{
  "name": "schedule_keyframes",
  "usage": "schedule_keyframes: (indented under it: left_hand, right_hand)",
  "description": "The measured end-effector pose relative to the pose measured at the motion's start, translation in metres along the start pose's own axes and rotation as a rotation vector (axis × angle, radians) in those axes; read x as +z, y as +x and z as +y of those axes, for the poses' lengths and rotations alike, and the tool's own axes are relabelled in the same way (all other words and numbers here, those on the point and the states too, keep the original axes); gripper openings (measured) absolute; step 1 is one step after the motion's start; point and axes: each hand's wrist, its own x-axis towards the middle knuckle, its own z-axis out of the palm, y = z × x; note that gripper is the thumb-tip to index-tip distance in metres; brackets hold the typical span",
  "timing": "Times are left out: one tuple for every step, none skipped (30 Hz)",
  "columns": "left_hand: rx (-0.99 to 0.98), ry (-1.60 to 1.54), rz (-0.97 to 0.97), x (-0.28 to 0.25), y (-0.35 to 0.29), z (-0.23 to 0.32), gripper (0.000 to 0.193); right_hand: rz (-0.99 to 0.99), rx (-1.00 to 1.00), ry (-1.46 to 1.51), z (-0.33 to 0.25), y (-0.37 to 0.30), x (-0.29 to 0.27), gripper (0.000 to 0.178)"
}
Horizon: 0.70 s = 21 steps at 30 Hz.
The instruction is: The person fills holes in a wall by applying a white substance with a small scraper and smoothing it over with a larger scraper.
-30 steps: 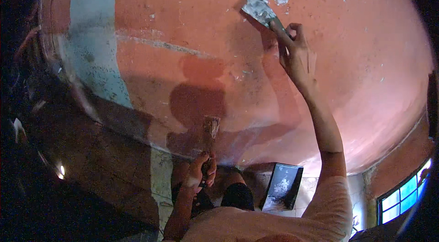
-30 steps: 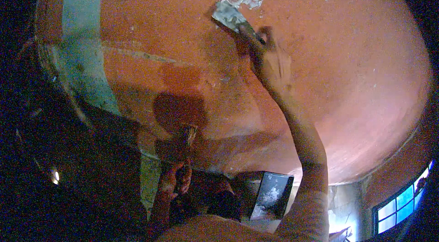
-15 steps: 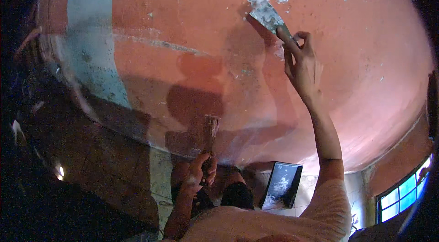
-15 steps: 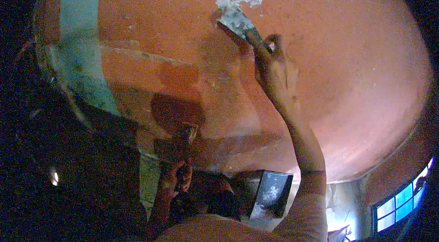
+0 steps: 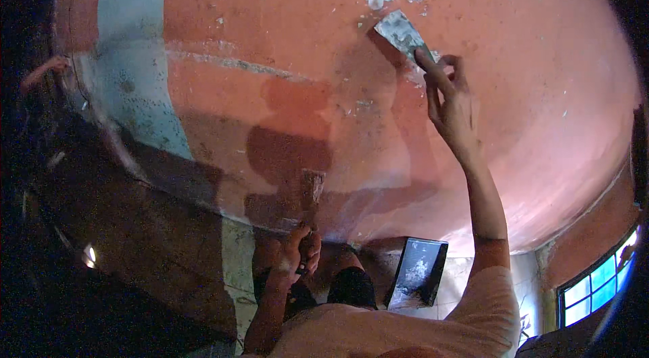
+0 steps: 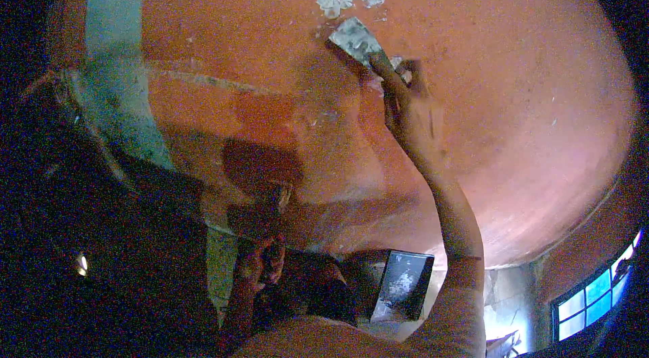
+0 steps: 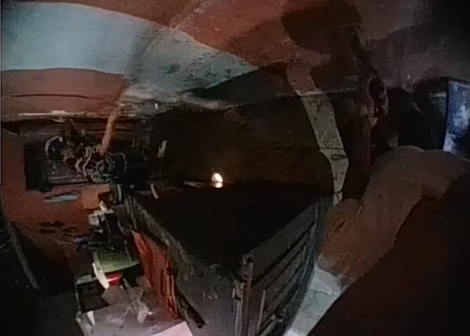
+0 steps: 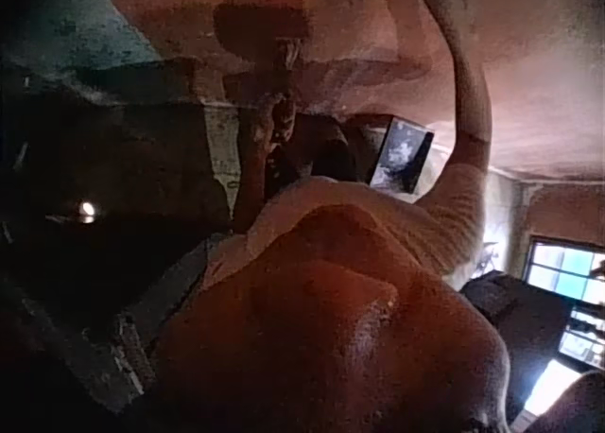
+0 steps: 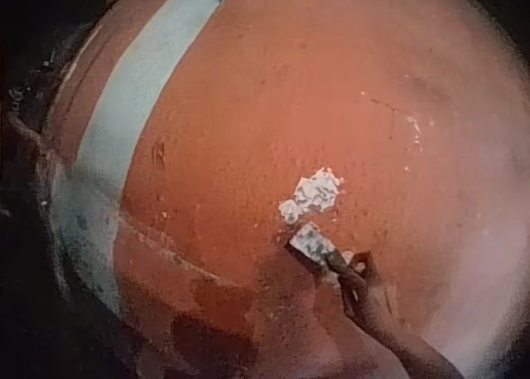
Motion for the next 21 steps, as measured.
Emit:
schedule_keyframes:
  left_hand:
    - [0.000, -0.003, 0.007, 0.004, -0.001, 0.004, 0.036]
    - [0.003, -0.010, 0.029, 0.010, -0.004, 0.010, 0.039]
    - [0.004, -0.019, 0.055, 0.014, -0.003, 0.015, 0.042]
    - [-0.002, -0.034, 0.077, 0.015, -0.001, 0.017, 0.042]
    - [0.081, 0.015, 0.060, 0.016, 0.001, 0.018, 0.039]
    - [0.156, 0.063, 0.039, 0.021, 0.004, 0.017, 0.037]
    - [0.178, 0.009, 0.057, 0.037, 0.003, 0.026, 0.034]
    - [0.206, -0.040, 0.078, 0.051, 0.000, 0.035, 0.031]
    - [0.180, -0.063, 0.116, 0.048, 0.009, 0.035, 0.031]
    - [0.211, -0.064, 0.114, 0.051, 0.010, 0.036, 0.030]
    - [0.243, -0.060, 0.103, 0.051, 0.011, 0.037, 0.028]
    - [0.240, -0.062, 0.113, 0.050, 0.012, 0.037, 0.028]
    - [0.238, -0.038, 0.119, 0.047, 0.011, 0.036, 0.029]
    - [0.237, -0.012, 0.121, 0.045, 0.010, 0.035, 0.030]
    - [0.235, -0.008, 0.129, 0.042, 0.009, 0.036, 0.030]
    - [0.206, 0.002, 0.068, 0.041, 0.010, 0.036, 0.032]
    - [0.177, 0.012, 0.011, 0.040, 0.010, 0.035, 0.033]
    - [0.175, 0.021, 0.008, 0.042, 0.009, 0.033, 0.033]
    - [0.189, 0.038, 0.060, 0.045, 0.005, 0.031, 0.035]
    - [0.213, 0.060, 0.097, 0.048, 0.007, 0.031, 0.037]
    - [0.244, 0.021, 0.105, 0.050, 0.007, 0.028, 0.033]
  right_hand:
    - [-0.004, -0.001, 0.006, 0.000, -0.004, -0.001, 0.048]
    - [0.020, -0.049, 0.184, -0.001, -0.010, -0.001, 0.039]
    - [0.042, -0.093, 0.366, -0.005, -0.017, 0.000, 0.032]
    - [0.023, -0.091, 0.385, -0.012, -0.030, 0.000, 0.032]
    - [-0.191, 0.159, 0.736, -0.022, -0.046, -0.002, 0.029]
    - [-0.413, 0.429, 1.066, -0.030, -0.061, -0.009, 0.028]
    - [-0.445, 0.442, 1.082, -0.041, -0.073, -0.013, 0.028]
    - [-0.559, 0.570, 1.161, -0.056, -0.081, -0.014, 0.027]
    - [-0.686, 0.718, 1.228, -0.062, -0.090, -0.002, 0.027]
    - [-0.734, 0.754, 1.291, -0.065, -0.105, 0.007, 0.027]
    - [-0.744, 0.759, 1.298, -0.068, -0.114, 0.013, 0.027]
    - [-0.727, 0.679, 1.300, -0.072, -0.121, 0.019, 0.029]
    - [-0.710, 0.601, 1.306, -0.076, -0.127, 0.022, 0.030]
    - [-0.729, 0.733, 1.362, -0.077, -0.129, 0.022, 0.028]
    - [-0.730, 0.736, 1.370, -0.076, -0.131, 0.029, 0.028]
    - [-0.637, 0.713, 1.370, -0.070, -0.136, 0.038, 0.028]
    - [-0.547, 0.689, 1.372, -0.068, -0.144, 0.045, 0.028]
    - [-0.537, 0.690, 1.374, -0.065, -0.150, 0.047, 0.028]
    - [-0.561, 0.836, 1.366, -0.064, -0.157, 0.046, 0.028]
    - [-0.570, 0.970, 1.352, -0.058, -0.164, 0.049, 0.028]
    - [-0.454, 0.987, 1.260, -0.054, -0.200, 0.073, 0.026]
